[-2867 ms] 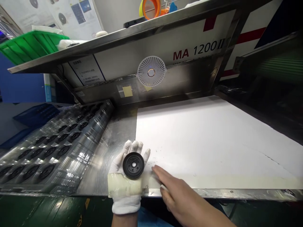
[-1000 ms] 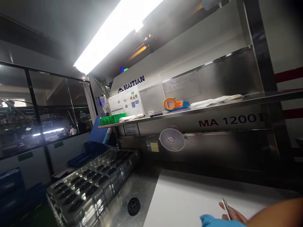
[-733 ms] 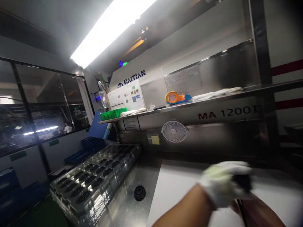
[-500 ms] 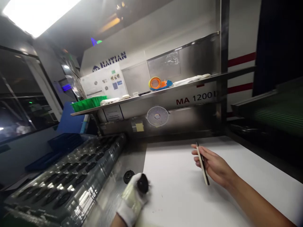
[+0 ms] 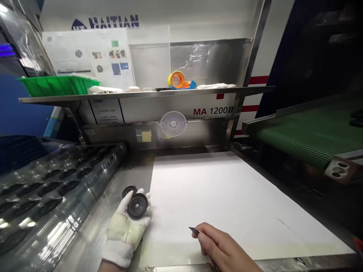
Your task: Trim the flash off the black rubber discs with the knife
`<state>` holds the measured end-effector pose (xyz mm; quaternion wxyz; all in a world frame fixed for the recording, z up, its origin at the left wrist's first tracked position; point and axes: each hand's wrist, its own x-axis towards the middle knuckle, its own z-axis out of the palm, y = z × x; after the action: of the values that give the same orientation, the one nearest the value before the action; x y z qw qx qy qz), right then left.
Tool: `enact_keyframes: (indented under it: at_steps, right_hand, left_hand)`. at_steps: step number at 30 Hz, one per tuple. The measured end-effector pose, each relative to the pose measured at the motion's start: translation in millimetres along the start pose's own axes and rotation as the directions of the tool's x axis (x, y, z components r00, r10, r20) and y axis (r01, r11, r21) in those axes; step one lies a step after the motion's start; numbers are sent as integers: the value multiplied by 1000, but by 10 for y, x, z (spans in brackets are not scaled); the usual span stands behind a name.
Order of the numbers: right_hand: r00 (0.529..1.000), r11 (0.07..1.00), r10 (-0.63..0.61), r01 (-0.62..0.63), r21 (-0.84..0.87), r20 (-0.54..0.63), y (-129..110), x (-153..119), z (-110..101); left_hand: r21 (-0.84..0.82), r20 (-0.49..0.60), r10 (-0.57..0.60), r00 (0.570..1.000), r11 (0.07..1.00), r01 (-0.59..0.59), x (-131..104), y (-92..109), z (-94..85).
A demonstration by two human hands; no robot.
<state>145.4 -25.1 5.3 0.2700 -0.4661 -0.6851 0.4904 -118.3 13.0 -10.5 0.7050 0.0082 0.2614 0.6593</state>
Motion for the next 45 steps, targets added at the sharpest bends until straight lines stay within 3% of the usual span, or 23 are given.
enact_keyframes:
  at_steps: [2, 5, 8, 11, 16, 21, 24, 27, 34, 40, 45]
  right_hand:
    - [997, 990, -20, 9, -143, -69, 12, -20, 45]
    - [996, 968, -51, 30, -251, -80, -10, 5, 87]
    - [993, 962, -104, 88, -259, -49, -40, 31, 163]
    - [991, 958, -130, 120, -259, -23, -69, 46, 275]
    - [988, 943, -151, 137, -304, -22, -89, 79, 405]
    - [986, 936, -164, 144, -321, -39, -70, 69, 377]
    - [986, 930, -156, 128, -345, -57, -67, 57, 353]
    - [984, 906, -166, 128, -404, -62, -72, 67, 374]
    - [978, 865, -199, 149, -479, -56, -97, 118, 456]
    - [966, 829, -225, 123, -546, -125, -60, 155, 485]
    - [954, 763, -251, 88, -641, -167, 12, 146, 633]
  left_hand:
    - [-113, 62, -95, 994, 988, 102, -87, -181, 98]
    - [-203, 94, -189, 977, 958, 205, -184, -411, 150]
    - [-193, 12, -97, 995, 976, 97, -229, -561, 103]
    - [-200, -2, -19, 1000, 980, 18, -253, -625, 49]
    - [-272, 74, -99, 992, 955, 116, -286, -674, 50]
    - [-240, 213, -110, 971, 957, 161, -275, -712, 64]
    - [-245, 178, -128, 976, 955, 170, -251, -711, 62]
    - [-205, 112, -87, 990, 973, 109, -243, -742, 61]
    - [-47, 80, 161, 984, 986, -157, -331, -828, 153]
    - [13, -4, 241, 971, 970, -241, -332, -819, 313]
    - [-10, -83, 271, 959, 962, -273, -306, -835, 357]
